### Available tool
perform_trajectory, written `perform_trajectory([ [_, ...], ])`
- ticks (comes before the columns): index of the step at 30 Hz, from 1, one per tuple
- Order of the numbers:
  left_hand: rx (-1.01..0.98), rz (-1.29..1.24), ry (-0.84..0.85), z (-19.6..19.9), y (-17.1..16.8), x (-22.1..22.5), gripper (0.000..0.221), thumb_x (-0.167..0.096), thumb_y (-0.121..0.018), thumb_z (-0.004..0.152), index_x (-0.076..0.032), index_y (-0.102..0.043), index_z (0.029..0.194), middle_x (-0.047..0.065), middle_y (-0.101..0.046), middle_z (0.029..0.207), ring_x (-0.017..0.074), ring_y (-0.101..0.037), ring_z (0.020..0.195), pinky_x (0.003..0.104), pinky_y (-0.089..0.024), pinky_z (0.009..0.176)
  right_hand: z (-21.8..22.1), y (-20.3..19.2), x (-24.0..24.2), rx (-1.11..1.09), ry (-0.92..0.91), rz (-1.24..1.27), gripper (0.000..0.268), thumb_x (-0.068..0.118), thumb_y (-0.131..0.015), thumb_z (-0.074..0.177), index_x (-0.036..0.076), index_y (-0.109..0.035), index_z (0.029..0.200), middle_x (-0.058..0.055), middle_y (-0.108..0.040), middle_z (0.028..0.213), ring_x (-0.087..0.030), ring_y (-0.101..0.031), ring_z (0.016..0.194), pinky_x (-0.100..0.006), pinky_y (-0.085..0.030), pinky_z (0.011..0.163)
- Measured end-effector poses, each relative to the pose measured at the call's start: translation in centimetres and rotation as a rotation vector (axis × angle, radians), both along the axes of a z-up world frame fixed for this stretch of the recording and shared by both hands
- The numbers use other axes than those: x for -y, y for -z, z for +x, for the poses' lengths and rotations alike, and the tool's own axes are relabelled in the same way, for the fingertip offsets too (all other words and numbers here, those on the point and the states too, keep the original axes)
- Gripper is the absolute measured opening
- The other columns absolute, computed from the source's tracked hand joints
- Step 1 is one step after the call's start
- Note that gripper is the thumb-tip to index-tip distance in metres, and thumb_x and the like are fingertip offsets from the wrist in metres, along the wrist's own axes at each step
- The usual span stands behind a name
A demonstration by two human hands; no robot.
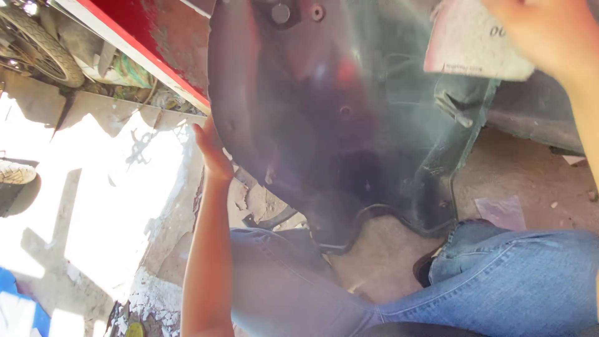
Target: The person sands a black plastic motorcycle fairing or panel with sandpaper.
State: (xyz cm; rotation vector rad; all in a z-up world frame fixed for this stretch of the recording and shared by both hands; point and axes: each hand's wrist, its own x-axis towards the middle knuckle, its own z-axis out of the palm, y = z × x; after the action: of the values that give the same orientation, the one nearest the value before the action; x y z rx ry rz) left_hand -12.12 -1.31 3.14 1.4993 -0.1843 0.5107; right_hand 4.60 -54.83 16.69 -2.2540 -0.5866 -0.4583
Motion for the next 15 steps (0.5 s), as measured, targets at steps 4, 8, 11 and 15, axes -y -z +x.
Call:
perform_trajectory([
  [4,-0.237,-0.105,0.236,-1.0,-2.2,0.5,0.080,-0.062,-0.021,0.103,-0.001,-0.048,0.148,0.006,-0.060,0.142,0.0160,-0.056,0.133,0.031,-0.039,0.116,-3.1,3.3,1.0,0.171,-0.200,-0.017,0.028,0.016,-0.062,0.118,-0.011,-0.060,0.122,-0.014,-0.068,0.100,-0.018,-0.060,0.086,-0.032,-0.049,0.079],
  [8,-0.233,0.138,0.107,-1.6,-3.7,3.0,0.073,-0.053,-0.030,0.115,0.008,-0.057,0.145,0.014,-0.066,0.135,0.0228,-0.060,0.126,0.037,-0.045,0.113,-6.4,2.4,1.4,-0.074,0.112,-0.020,0.029,0.024,-0.067,0.115,-0.004,-0.068,0.124,-0.012,-0.064,0.085,-0.016,-0.059,0.074,-0.035,-0.045,0.065],
  [11,-0.119,0.130,0.193,-1.0,-4.2,4.5,0.067,-0.044,-0.040,0.114,0.008,-0.042,0.157,0.015,-0.054,0.152,0.0233,-0.049,0.143,0.035,-0.034,0.124,-6.5,3.0,3.0,-0.077,0.101,0.007,0.031,0.025,-0.065,0.116,-0.004,-0.067,0.129,-0.011,-0.068,0.093,-0.013,-0.063,0.080,-0.032,-0.047,0.069],
  [15,-0.284,0.067,-0.019,0.3,-3.2,5.5,0.068,-0.035,-0.043,0.110,0.006,-0.021,0.160,0.014,-0.035,0.165,0.0205,-0.031,0.153,0.033,-0.023,0.125,-7.4,1.8,3.6,-0.154,0.015,0.017,0.034,0.024,-0.062,0.110,-0.004,-0.066,0.127,-0.012,-0.070,0.094,-0.012,-0.064,0.080,-0.028,-0.049,0.070],
])
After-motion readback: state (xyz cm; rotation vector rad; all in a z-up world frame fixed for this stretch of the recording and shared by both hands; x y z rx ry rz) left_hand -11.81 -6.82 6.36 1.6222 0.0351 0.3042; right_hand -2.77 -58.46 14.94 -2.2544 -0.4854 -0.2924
